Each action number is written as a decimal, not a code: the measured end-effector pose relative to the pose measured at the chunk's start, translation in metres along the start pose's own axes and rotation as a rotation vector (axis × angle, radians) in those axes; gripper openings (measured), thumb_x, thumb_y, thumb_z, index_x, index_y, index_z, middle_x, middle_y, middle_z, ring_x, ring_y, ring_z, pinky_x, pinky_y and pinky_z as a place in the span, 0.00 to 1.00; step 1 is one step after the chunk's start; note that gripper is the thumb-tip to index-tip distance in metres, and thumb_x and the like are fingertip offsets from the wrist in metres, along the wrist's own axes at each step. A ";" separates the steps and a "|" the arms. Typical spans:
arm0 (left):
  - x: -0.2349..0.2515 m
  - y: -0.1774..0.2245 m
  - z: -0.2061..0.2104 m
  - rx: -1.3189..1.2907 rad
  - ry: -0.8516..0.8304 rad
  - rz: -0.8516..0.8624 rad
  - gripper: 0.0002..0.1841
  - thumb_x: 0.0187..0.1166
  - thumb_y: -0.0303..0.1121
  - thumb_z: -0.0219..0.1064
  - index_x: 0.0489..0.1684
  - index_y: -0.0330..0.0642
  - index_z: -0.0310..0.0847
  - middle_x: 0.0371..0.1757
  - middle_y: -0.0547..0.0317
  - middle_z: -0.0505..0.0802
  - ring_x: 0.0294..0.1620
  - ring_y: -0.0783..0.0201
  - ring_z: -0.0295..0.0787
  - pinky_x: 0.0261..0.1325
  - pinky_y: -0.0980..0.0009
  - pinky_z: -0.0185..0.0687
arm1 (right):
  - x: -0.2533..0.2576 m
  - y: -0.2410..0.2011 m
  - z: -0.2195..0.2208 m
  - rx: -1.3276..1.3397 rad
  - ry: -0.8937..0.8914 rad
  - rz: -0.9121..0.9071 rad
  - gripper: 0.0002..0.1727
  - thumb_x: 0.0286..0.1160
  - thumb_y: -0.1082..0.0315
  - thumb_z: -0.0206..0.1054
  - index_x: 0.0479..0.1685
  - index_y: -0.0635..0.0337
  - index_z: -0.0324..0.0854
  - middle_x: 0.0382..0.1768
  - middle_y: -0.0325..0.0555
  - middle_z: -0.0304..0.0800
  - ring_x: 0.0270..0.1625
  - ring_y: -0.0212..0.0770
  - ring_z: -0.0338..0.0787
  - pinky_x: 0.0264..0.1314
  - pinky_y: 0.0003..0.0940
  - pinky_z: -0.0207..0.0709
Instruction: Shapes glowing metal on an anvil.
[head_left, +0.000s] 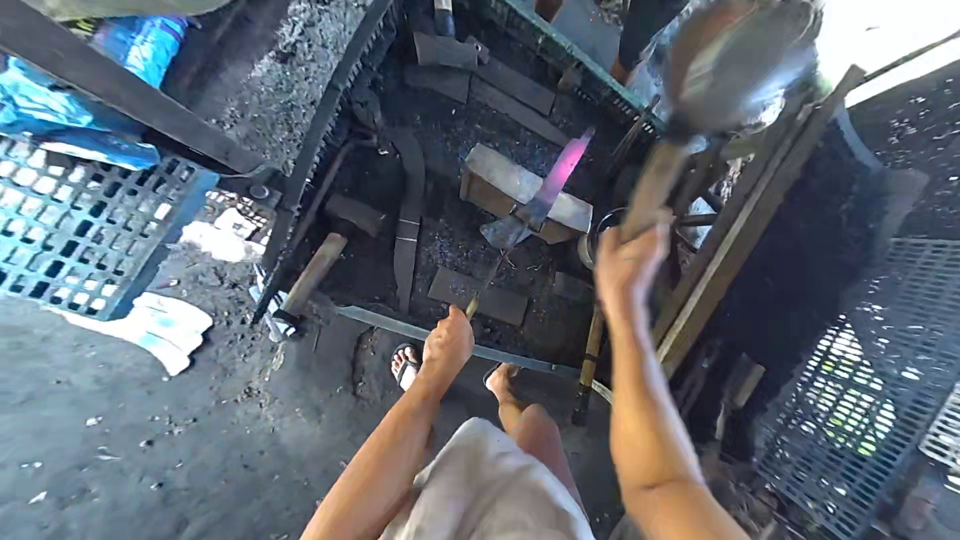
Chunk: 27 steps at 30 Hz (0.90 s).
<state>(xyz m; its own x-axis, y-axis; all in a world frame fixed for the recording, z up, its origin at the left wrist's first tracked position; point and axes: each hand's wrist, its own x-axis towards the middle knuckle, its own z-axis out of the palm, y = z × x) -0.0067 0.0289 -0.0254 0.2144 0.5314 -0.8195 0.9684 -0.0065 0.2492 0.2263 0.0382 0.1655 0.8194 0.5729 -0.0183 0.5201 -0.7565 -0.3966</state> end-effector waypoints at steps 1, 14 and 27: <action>0.000 0.001 -0.001 -0.004 -0.003 -0.001 0.22 0.90 0.42 0.52 0.76 0.39 0.69 0.56 0.36 0.92 0.56 0.37 0.94 0.55 0.37 0.87 | 0.000 0.012 0.043 0.001 -0.190 0.120 0.29 0.73 0.65 0.70 0.73 0.66 0.70 0.42 0.58 0.91 0.41 0.53 0.94 0.46 0.55 0.88; -0.027 -0.012 0.004 0.029 0.030 0.008 0.22 0.86 0.39 0.55 0.74 0.38 0.69 0.56 0.38 0.93 0.57 0.38 0.94 0.54 0.39 0.89 | -0.004 -0.049 -0.190 0.410 -0.112 -0.232 0.23 0.69 0.66 0.73 0.63 0.62 0.74 0.32 0.41 0.86 0.20 0.37 0.87 0.22 0.37 0.89; -0.053 -0.015 0.006 0.018 -0.003 -0.040 0.24 0.91 0.42 0.50 0.81 0.40 0.65 0.56 0.36 0.92 0.56 0.36 0.94 0.56 0.39 0.88 | 0.009 0.023 0.056 0.483 -0.551 0.300 0.20 0.69 0.72 0.69 0.59 0.67 0.72 0.24 0.48 0.82 0.17 0.40 0.84 0.19 0.36 0.83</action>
<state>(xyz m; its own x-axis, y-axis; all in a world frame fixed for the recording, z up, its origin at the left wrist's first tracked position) -0.0322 -0.0037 0.0111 0.1763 0.5286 -0.8303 0.9783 -0.0006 0.2073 0.2318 0.0434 0.1052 0.6054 0.5352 -0.5891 0.0302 -0.7551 -0.6549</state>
